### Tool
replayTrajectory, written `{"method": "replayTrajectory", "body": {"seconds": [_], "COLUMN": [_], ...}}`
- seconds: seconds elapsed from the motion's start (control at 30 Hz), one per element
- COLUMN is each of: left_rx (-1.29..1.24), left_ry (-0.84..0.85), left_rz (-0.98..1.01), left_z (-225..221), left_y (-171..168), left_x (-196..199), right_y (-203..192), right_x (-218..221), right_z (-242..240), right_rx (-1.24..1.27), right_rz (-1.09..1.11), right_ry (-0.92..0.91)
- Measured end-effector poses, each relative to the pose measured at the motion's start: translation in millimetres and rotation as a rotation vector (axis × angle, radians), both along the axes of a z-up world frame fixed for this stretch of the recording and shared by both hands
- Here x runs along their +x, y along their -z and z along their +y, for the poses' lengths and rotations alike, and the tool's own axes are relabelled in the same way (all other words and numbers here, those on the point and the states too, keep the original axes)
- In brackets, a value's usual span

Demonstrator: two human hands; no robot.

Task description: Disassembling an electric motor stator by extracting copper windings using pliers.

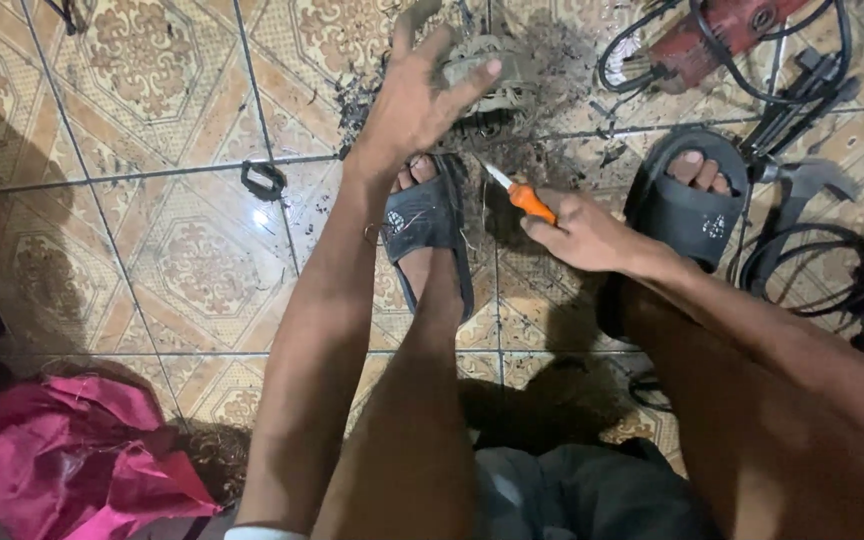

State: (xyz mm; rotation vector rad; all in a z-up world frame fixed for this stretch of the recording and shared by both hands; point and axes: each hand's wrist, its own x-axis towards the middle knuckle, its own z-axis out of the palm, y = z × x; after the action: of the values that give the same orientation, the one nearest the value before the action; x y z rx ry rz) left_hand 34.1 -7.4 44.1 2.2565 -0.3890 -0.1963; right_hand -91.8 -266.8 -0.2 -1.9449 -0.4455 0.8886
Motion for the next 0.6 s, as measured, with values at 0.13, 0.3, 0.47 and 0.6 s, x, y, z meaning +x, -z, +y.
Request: {"method": "replayTrajectory", "body": {"seconds": [0.13,0.3,0.47,0.6], "left_rx": [0.062,0.061,0.348,0.403], "left_ry": [-0.002,0.018,0.043,0.052], "left_rz": [0.030,-0.026,-0.269,-0.251], "left_z": [-3.5,-8.6,-33.3,-48.7], "left_y": [1.2,-1.8,-21.5,-8.8], "left_x": [-2.7,-6.3,-6.7,10.3], "right_y": [-11.5,-30.4,-31.1,-34.0], "right_x": [-2.5,5.1,2.5,6.6], "right_z": [-2.2,2.7,3.8,8.2], "right_rx": [-0.104,-0.310,-0.399,-0.339], "right_rz": [0.034,0.079,0.058,-0.006], "right_ry": [-0.031,-0.100,-0.127,-0.105]}}
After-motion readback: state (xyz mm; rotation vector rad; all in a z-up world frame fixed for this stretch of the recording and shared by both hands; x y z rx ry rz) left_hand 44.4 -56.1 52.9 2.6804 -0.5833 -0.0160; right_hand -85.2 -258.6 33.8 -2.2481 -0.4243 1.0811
